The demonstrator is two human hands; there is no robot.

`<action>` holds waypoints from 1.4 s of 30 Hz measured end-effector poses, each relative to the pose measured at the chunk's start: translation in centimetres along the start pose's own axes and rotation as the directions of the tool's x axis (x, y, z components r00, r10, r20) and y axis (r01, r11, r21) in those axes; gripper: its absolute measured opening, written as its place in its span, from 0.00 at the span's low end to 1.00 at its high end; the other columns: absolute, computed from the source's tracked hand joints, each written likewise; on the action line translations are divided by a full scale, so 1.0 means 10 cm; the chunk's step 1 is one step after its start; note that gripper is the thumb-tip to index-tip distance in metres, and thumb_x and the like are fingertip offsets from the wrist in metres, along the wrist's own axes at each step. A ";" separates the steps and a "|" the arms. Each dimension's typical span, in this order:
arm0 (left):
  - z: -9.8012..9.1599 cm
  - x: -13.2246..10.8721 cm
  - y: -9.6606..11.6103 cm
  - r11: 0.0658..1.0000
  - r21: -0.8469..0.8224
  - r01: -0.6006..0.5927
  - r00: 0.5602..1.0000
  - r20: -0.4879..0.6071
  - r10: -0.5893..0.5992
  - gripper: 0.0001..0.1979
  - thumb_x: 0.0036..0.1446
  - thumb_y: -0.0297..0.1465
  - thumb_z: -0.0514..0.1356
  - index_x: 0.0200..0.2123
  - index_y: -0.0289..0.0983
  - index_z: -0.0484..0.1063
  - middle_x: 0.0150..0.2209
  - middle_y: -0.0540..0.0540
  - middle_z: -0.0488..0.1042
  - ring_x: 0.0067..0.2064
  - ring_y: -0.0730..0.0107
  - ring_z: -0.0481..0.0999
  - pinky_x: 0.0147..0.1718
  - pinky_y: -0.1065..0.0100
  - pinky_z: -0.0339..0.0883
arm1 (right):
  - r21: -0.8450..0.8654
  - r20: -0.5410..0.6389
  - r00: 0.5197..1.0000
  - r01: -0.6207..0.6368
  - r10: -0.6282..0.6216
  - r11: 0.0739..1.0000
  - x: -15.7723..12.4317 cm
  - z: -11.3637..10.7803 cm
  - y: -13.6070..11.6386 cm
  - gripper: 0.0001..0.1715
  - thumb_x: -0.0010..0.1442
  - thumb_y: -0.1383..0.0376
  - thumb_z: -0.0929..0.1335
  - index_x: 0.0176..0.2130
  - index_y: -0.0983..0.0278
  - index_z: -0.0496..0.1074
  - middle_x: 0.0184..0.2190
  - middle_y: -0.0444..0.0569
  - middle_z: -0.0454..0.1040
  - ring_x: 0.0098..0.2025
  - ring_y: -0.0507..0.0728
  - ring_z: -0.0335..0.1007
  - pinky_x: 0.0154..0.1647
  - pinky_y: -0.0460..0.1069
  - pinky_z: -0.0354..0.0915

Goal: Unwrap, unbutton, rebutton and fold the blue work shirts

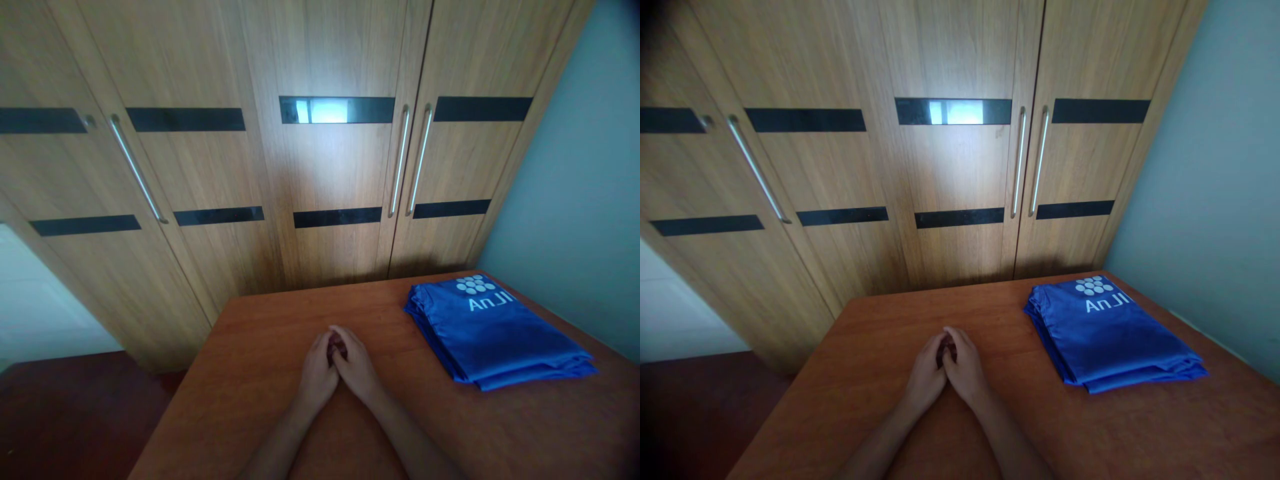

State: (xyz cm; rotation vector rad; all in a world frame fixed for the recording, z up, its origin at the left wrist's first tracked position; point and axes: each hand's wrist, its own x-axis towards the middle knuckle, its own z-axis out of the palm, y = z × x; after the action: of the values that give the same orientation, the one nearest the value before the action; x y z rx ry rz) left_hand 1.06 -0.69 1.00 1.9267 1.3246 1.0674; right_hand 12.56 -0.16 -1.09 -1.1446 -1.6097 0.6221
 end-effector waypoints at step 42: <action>0.02 0.01 -0.05 0.997 -0.059 -0.052 0.998 -0.034 0.050 0.25 0.46 0.17 0.51 0.49 0.37 0.68 0.50 0.42 0.71 0.52 0.64 0.70 0.54 0.59 0.62 | -0.068 -0.056 0.998 -0.042 0.038 0.997 -0.01 0.00 -0.01 0.26 0.53 0.73 0.63 0.51 0.62 0.70 0.48 0.53 0.74 0.50 0.58 0.70 0.53 0.54 0.66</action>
State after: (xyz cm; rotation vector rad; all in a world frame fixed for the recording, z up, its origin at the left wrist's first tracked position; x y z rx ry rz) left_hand 0.98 -0.37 0.51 1.9160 1.2522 1.1548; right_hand 12.52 -0.29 -1.02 -1.2371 -1.5759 0.5594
